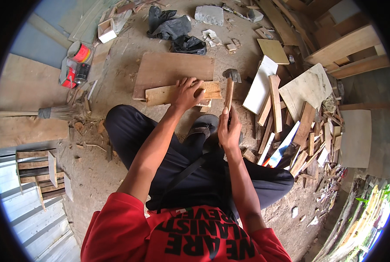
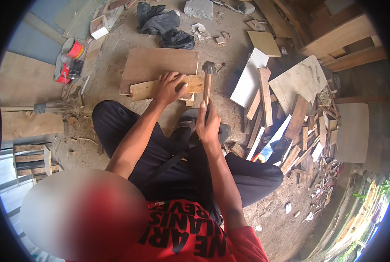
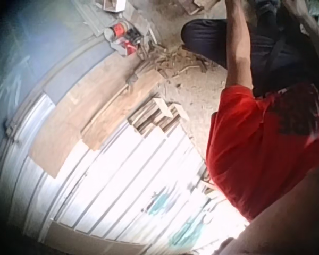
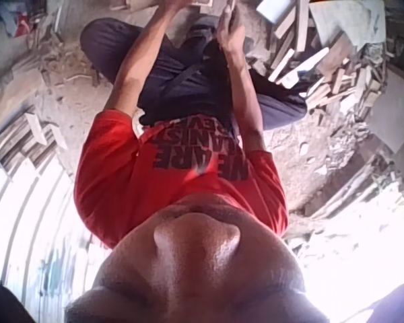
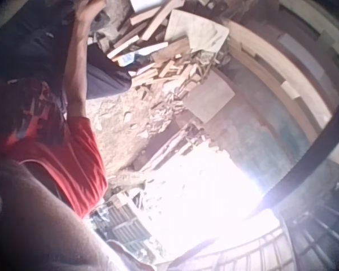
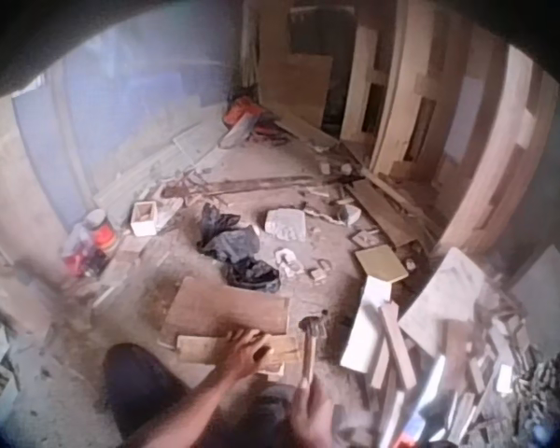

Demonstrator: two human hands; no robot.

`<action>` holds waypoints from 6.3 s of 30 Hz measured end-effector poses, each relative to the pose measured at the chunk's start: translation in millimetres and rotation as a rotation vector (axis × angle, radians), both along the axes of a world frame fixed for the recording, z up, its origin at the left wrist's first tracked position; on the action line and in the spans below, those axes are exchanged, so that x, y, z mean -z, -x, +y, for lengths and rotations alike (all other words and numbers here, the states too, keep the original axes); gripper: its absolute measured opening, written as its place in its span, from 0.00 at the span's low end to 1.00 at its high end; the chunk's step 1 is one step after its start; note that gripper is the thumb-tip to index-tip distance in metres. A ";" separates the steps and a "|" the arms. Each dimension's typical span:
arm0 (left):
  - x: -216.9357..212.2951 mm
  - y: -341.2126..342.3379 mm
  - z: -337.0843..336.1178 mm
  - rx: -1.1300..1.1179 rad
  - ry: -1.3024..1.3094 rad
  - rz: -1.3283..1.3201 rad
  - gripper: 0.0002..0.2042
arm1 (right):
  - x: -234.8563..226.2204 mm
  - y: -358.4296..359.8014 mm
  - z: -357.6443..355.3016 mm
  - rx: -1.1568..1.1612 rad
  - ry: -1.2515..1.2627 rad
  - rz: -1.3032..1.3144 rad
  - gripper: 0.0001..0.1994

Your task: The person sits on the floor and uses a hammer to break a piece of wood into smaller pieces. They repeatedly strike the wood, which is placed on a larger board, until it splits.

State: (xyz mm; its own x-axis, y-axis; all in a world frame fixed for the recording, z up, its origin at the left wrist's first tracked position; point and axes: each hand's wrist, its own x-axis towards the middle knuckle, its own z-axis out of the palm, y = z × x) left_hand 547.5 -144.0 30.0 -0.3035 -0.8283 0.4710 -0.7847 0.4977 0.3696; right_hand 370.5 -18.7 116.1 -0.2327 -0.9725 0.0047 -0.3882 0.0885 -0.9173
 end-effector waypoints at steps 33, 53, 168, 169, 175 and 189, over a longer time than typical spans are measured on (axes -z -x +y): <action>7.6 1.7 -2.2 -0.031 0.016 0.004 0.19 | 37.8 13.1 -6.1 -0.083 0.029 0.179 0.15; -13.8 -1.5 -0.1 0.080 -0.110 -0.095 0.37 | 28.3 21.9 -14.6 0.005 -0.172 -0.066 0.19; -86.5 84.1 -23.4 -0.040 -0.367 0.902 0.07 | 93.6 80.7 108.1 0.057 -0.078 0.224 0.17; -96.6 77.9 -59.0 -0.045 -0.104 0.872 0.10 | 91.5 79.6 107.1 0.051 -0.102 0.217 0.17; -64.3 -32.8 -186.4 -0.245 -0.309 0.089 0.19 | 92.3 66.2 101.0 0.020 -0.054 0.198 0.19; -13.4 10.9 -11.2 0.273 -0.218 -0.156 0.47 | 94.4 76.2 101.7 0.077 -0.252 0.074 0.17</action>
State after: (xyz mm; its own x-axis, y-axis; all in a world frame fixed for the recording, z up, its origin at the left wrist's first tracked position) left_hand 536.6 -155.2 43.4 -0.5806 -0.7829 0.2235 -0.6894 0.6188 0.3765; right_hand 294.4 83.0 21.7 -0.3138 -0.9246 -0.2158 -0.4369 0.3424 -0.8318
